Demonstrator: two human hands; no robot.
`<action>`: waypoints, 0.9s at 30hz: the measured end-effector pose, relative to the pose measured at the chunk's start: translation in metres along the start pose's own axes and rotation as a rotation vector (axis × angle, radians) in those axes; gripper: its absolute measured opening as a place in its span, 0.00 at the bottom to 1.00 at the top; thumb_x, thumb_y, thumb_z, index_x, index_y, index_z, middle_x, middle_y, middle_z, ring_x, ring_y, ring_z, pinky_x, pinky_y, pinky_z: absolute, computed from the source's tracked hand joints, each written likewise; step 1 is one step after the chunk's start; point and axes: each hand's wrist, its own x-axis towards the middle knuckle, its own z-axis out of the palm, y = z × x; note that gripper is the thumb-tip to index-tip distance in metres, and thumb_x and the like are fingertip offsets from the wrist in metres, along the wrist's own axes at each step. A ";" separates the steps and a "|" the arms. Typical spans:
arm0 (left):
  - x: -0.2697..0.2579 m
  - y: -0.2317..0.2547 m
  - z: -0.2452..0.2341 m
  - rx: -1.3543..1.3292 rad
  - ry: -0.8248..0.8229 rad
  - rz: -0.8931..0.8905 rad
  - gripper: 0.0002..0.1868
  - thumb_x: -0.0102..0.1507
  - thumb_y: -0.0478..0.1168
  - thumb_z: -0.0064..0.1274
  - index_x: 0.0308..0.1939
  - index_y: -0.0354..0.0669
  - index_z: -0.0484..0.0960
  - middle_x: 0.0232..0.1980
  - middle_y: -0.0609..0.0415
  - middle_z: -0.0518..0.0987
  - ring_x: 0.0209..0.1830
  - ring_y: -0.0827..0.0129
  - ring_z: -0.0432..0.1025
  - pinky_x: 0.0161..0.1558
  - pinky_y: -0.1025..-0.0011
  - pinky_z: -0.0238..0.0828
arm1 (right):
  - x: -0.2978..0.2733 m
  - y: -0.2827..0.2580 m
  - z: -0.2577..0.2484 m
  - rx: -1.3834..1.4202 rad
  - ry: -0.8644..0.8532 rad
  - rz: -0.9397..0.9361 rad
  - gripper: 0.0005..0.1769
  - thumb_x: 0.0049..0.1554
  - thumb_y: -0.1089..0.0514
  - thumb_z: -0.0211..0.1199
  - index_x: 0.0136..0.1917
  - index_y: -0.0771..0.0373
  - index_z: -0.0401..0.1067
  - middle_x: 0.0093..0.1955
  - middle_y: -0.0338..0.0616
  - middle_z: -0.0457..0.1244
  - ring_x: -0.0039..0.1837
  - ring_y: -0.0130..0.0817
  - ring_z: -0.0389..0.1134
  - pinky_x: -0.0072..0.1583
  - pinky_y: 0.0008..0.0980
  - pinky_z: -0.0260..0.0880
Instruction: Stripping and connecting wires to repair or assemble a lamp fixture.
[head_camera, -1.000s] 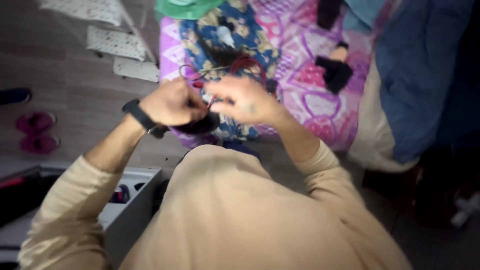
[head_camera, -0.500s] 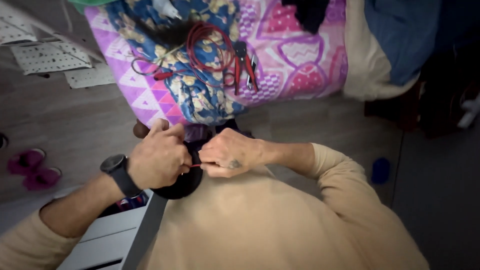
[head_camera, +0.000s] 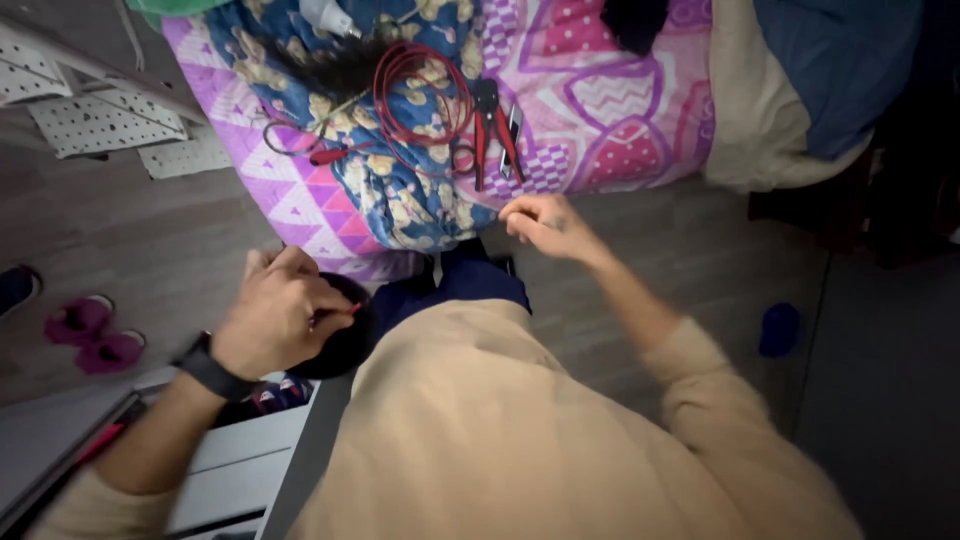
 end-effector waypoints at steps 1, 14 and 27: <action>-0.003 -0.003 0.010 -0.001 0.000 -0.002 0.09 0.47 0.46 0.67 0.30 0.53 0.91 0.33 0.56 0.84 0.46 0.62 0.69 0.49 0.59 0.56 | 0.019 0.042 0.002 -0.001 -0.002 0.001 0.10 0.57 0.62 0.56 0.50 0.64 0.76 0.40 0.37 0.71 0.39 0.22 0.69 0.43 0.24 0.71; 0.007 0.010 0.084 -0.357 0.449 -0.371 0.09 0.53 0.36 0.68 0.37 0.44 0.89 0.35 0.54 0.85 0.39 0.60 0.73 0.44 0.63 0.71 | 0.160 0.096 -0.013 -0.589 0.492 0.061 0.22 0.53 0.46 0.69 0.52 0.63 0.72 0.47 0.52 0.70 0.53 0.54 0.71 0.54 0.49 0.70; 0.057 0.006 0.109 -0.390 0.372 -0.366 0.09 0.53 0.37 0.68 0.37 0.43 0.89 0.36 0.50 0.85 0.38 0.57 0.72 0.44 0.62 0.70 | 0.205 0.060 -0.032 -0.827 0.215 0.072 0.37 0.47 0.41 0.69 0.66 0.56 0.68 0.48 0.59 0.69 0.52 0.61 0.70 0.54 0.55 0.71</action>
